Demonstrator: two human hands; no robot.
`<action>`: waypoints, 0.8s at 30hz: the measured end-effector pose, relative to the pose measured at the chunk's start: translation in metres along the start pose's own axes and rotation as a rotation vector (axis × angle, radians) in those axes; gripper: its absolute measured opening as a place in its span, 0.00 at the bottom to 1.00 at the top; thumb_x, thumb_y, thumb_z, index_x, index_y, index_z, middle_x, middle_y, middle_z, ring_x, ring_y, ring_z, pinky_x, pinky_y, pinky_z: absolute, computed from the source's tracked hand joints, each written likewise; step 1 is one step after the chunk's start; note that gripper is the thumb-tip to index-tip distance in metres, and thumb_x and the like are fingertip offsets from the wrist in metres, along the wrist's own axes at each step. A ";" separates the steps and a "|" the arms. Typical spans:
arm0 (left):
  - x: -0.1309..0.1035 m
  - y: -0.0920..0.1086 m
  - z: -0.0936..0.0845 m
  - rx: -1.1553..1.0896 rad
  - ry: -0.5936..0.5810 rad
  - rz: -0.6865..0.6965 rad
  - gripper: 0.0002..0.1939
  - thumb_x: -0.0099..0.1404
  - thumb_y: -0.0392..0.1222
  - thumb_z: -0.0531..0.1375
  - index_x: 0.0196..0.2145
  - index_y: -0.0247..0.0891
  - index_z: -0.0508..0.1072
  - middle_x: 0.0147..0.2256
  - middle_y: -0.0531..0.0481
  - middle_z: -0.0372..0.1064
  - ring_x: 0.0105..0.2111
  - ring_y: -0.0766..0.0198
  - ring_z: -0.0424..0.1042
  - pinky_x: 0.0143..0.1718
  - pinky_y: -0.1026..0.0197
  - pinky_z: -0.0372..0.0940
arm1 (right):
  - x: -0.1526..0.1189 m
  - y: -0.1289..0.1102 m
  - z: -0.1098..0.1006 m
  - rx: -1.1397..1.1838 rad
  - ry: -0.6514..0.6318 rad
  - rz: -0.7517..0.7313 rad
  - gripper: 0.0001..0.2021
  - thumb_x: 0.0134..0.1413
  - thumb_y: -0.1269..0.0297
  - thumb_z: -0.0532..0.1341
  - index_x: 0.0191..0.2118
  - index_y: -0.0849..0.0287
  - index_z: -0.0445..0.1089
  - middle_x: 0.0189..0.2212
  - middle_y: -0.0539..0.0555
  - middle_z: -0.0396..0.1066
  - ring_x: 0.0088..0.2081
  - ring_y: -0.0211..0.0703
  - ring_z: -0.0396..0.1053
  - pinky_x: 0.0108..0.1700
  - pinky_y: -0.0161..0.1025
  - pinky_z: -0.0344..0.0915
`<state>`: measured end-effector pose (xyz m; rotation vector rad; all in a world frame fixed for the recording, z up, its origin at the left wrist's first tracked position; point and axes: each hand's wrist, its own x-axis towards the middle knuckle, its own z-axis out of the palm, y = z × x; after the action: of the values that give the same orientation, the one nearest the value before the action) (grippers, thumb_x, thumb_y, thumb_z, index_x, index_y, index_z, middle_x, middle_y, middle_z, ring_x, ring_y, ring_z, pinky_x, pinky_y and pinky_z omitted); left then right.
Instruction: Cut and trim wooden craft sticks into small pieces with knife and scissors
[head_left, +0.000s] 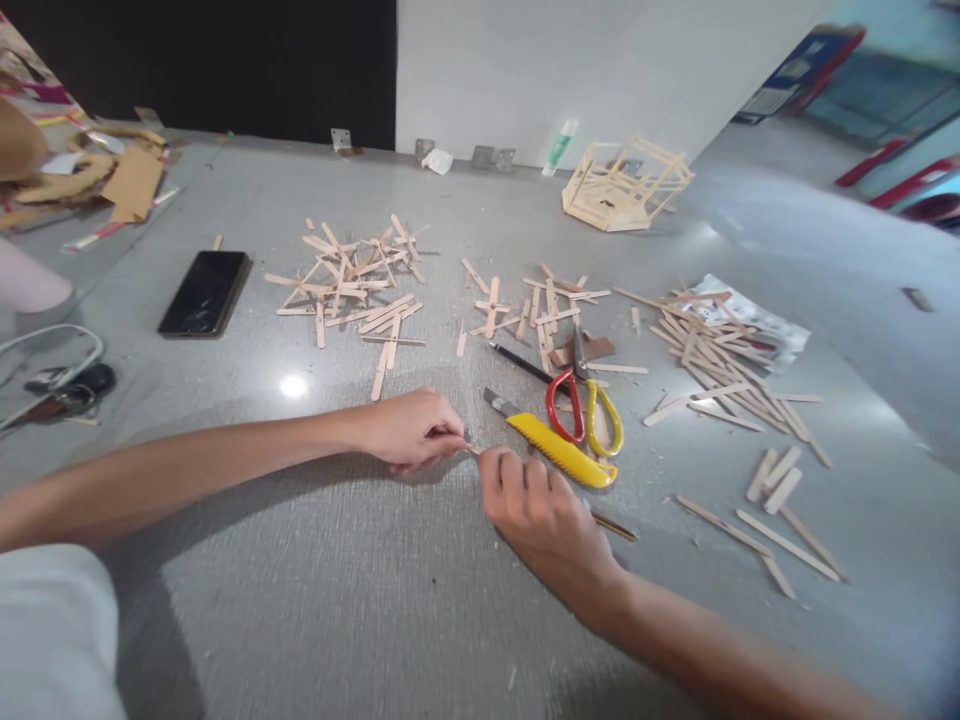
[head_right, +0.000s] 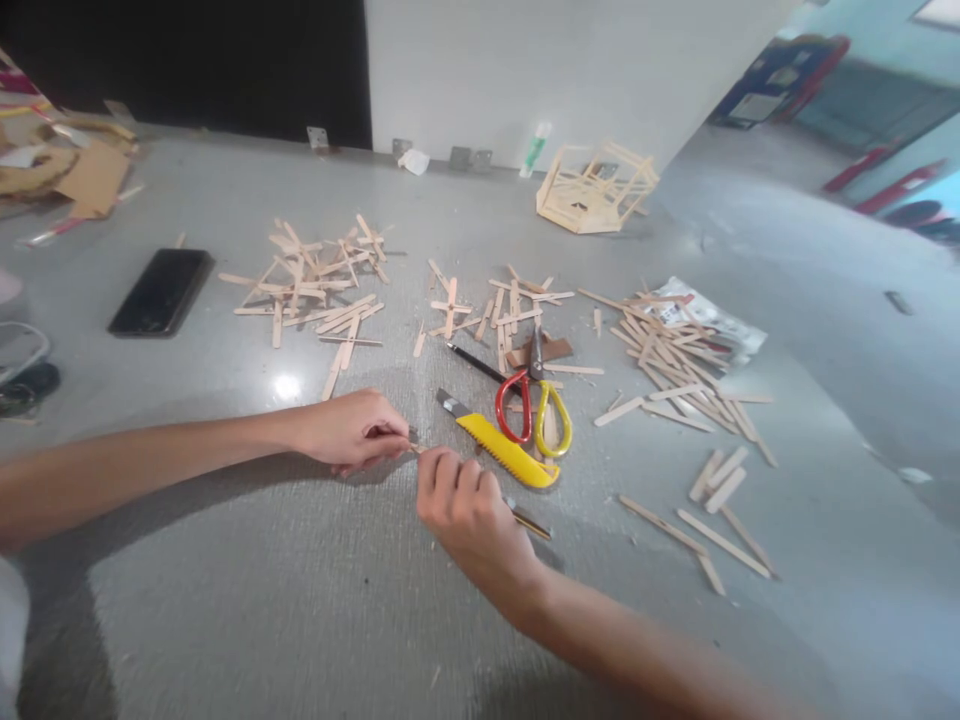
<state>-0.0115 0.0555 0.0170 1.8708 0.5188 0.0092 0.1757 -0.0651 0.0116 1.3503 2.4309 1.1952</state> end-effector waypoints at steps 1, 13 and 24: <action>0.000 0.000 0.000 -0.002 0.004 0.006 0.20 0.72 0.42 0.52 0.21 0.36 0.63 0.14 0.56 0.61 0.11 0.71 0.66 0.13 0.73 0.59 | 0.000 0.000 0.000 0.003 -0.007 0.001 0.13 0.63 0.79 0.53 0.29 0.63 0.69 0.19 0.48 0.60 0.21 0.35 0.56 0.24 0.35 0.50; 0.000 0.006 0.001 -0.001 0.012 -0.035 0.21 0.72 0.39 0.53 0.20 0.36 0.61 0.13 0.57 0.59 0.11 0.72 0.63 0.14 0.73 0.58 | 0.003 -0.006 -0.003 -0.027 -0.080 0.042 0.12 0.61 0.78 0.54 0.27 0.60 0.65 0.19 0.49 0.60 0.20 0.37 0.58 0.23 0.35 0.50; 0.001 0.002 0.000 -0.019 0.015 -0.003 0.22 0.71 0.46 0.55 0.20 0.36 0.62 0.13 0.55 0.61 0.11 0.70 0.64 0.15 0.71 0.59 | 0.007 -0.009 -0.007 -0.032 -0.117 0.064 0.12 0.60 0.78 0.54 0.27 0.59 0.62 0.19 0.48 0.59 0.19 0.36 0.60 0.23 0.34 0.51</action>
<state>-0.0100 0.0549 0.0183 1.8528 0.5304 0.0257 0.1624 -0.0665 0.0115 1.4565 2.2953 1.1299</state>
